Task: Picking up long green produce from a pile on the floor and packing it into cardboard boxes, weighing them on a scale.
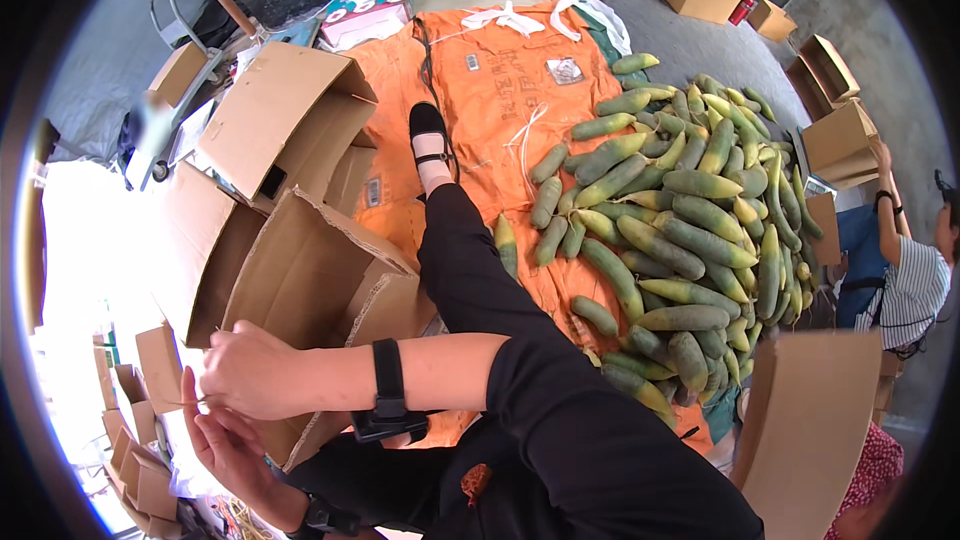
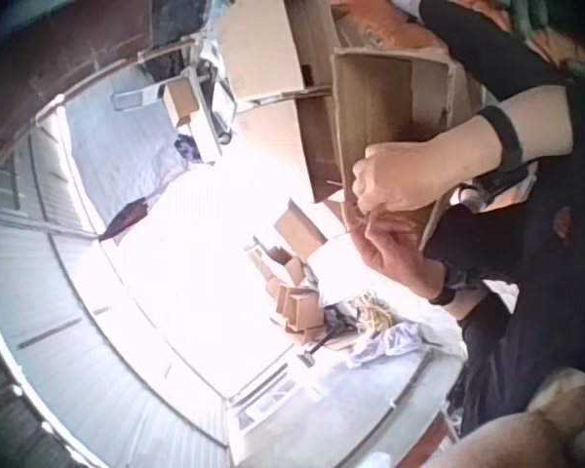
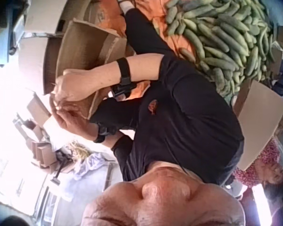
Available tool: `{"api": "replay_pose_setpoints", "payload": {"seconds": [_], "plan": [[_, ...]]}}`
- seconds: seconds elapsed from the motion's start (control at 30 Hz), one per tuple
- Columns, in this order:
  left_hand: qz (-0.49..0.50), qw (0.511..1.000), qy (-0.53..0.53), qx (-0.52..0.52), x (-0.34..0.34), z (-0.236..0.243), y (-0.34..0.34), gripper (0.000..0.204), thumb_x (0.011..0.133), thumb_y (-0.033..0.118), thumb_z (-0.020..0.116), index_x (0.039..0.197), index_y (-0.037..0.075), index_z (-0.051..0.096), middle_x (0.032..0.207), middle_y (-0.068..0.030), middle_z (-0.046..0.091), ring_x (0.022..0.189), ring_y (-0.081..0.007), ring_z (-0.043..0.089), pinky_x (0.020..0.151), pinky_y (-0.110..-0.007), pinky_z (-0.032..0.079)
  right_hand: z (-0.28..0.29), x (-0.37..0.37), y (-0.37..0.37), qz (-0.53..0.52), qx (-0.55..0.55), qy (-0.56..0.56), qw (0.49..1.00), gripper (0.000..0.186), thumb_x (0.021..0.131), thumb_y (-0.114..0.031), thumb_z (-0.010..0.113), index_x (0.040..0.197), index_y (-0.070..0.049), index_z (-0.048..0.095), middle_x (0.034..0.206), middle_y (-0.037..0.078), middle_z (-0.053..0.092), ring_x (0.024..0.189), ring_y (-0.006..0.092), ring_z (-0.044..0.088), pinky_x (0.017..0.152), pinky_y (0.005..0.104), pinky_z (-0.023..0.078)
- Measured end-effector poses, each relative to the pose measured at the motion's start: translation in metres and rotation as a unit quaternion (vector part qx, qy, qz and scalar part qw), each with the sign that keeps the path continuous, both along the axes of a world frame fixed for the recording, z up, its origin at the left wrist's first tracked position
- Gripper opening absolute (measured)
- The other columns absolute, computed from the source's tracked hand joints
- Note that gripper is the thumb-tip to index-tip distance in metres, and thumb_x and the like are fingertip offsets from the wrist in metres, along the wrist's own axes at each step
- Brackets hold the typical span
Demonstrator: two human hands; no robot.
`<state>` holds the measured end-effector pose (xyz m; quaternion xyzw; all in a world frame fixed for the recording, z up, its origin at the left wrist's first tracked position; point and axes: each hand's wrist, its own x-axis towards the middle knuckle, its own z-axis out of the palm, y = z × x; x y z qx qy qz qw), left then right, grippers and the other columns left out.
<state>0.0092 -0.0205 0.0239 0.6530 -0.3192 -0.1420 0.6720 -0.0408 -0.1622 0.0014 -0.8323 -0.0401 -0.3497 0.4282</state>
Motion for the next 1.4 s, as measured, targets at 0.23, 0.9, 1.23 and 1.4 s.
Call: {"api": "replay_pose_setpoints", "payload": {"seconds": [0.23, 0.9, 1.23, 1.4], "plan": [[0.020, 0.988, 0.049, 0.148, 0.007, -0.040, -0.001, 0.029, 0.101, 0.018, 0.049, 0.107, -0.005, 0.066, 0.060, -0.0024, 0.057, 0.050, -0.0054, 0.047, 0.049, -0.018, 0.035, -0.059, -0.014, 0.009, -0.045, -0.046, 0.140, 0.988, 0.014, 0.080, -0.021, 0.063, 0.070, -0.012, 0.067, 0.077, 0.002, 0.062, 0.084, 0.0201, 0.057, 0.070, 0.0376, 0.041], [-0.144, 0.859, -0.093, 0.482, 0.051, -0.056, -0.008, 0.019, 0.083, 0.007, 0.054, 0.081, -0.006, 0.067, 0.069, -0.0093, 0.067, 0.069, -0.0130, 0.063, 0.064, -0.026, 0.047, -0.074, -0.064, -0.010, -0.146, -0.185, 0.164, 0.958, 0.011, 0.079, -0.016, 0.059, 0.079, -0.010, 0.068, 0.078, 0.002, 0.059, 0.083, 0.0181, 0.055, 0.072, 0.0329, 0.039], [-0.162, 0.804, -0.181, 0.543, 0.058, -0.073, 0.018, 0.023, 0.084, 0.013, 0.060, 0.099, -0.003, 0.068, 0.081, -0.0210, 0.068, 0.074, -0.0298, 0.066, 0.071, -0.037, 0.050, -0.077, -0.061, -0.010, -0.147, -0.187, 0.137, 0.962, 0.010, 0.080, -0.016, 0.058, 0.078, -0.010, 0.066, 0.076, 0.003, 0.060, 0.081, 0.0182, 0.056, 0.072, 0.0325, 0.040], [-0.035, 0.871, -0.084, 0.483, 0.039, -0.053, 0.016, 0.025, 0.089, 0.005, 0.059, 0.113, -0.003, 0.063, 0.080, -0.0101, 0.068, 0.074, -0.0141, 0.062, 0.070, -0.028, 0.049, -0.079, -0.063, -0.012, -0.124, -0.172, 0.114, 0.971, 0.011, 0.081, -0.019, 0.060, 0.077, -0.011, 0.067, 0.076, 0.000, 0.061, 0.081, 0.0171, 0.056, 0.071, 0.0310, 0.040]]}}
